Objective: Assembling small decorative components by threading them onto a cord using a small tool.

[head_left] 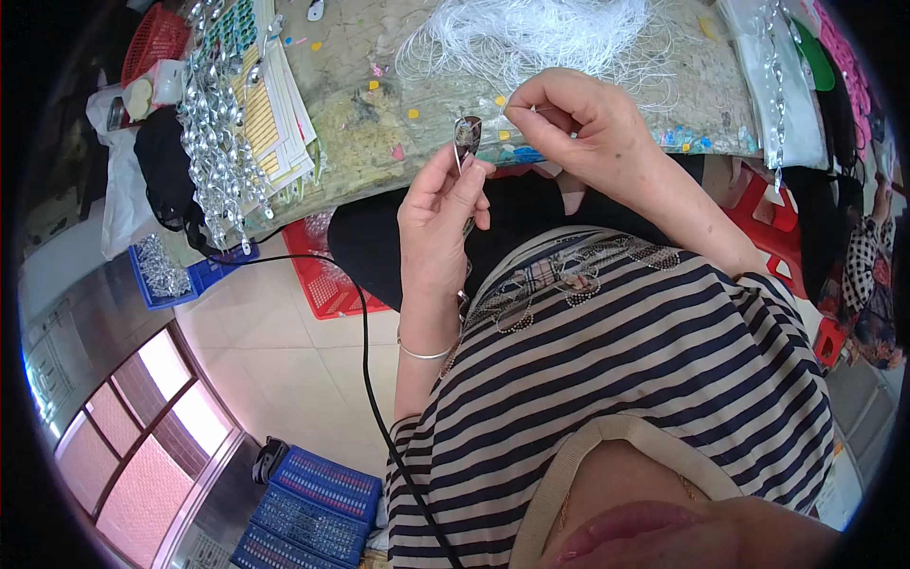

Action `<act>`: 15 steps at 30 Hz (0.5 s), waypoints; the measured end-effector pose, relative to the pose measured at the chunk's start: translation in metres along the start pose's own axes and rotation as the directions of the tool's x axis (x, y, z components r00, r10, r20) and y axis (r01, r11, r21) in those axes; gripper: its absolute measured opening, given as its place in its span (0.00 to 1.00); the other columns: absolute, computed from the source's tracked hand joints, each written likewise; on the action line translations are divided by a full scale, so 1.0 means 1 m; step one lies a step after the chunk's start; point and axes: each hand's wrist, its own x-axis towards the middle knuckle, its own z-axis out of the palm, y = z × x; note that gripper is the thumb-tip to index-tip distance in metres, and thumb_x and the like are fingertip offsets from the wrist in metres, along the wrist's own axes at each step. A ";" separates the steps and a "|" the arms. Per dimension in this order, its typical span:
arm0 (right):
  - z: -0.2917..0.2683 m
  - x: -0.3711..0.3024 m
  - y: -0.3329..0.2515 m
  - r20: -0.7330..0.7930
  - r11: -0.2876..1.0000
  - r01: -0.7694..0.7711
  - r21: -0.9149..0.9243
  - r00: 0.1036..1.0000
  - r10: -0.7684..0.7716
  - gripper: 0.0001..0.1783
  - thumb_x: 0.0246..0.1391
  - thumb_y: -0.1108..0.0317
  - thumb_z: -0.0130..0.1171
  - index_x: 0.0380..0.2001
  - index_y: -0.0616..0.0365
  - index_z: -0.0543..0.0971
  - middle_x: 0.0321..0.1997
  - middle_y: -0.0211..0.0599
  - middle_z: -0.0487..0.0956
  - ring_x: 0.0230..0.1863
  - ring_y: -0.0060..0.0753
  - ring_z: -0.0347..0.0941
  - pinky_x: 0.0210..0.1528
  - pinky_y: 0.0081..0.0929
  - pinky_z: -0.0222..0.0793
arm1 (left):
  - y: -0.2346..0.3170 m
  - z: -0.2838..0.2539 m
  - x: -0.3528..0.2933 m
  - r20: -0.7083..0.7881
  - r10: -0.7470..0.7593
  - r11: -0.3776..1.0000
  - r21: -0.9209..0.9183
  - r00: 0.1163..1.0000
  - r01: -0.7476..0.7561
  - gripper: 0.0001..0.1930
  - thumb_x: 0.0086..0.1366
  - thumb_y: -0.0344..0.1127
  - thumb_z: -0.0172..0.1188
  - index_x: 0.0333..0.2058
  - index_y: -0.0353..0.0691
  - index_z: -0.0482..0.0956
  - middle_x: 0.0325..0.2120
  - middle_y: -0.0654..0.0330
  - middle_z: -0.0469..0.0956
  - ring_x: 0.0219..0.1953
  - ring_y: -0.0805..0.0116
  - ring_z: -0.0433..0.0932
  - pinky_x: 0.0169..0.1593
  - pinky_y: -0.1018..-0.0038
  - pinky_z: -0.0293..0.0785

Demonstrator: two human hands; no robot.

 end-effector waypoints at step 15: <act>0.008 0.000 0.014 -0.012 0.936 0.307 -0.174 0.949 -0.314 0.04 0.52 0.71 0.58 0.31 0.59 0.77 0.19 0.28 0.70 0.19 0.16 0.65 0.21 0.17 0.61 | 0.001 0.001 -0.001 0.031 0.001 1.000 0.001 1.000 -0.001 0.19 0.62 0.30 0.58 0.52 0.32 0.70 0.34 0.63 0.77 0.26 0.83 0.68 0.27 0.85 0.66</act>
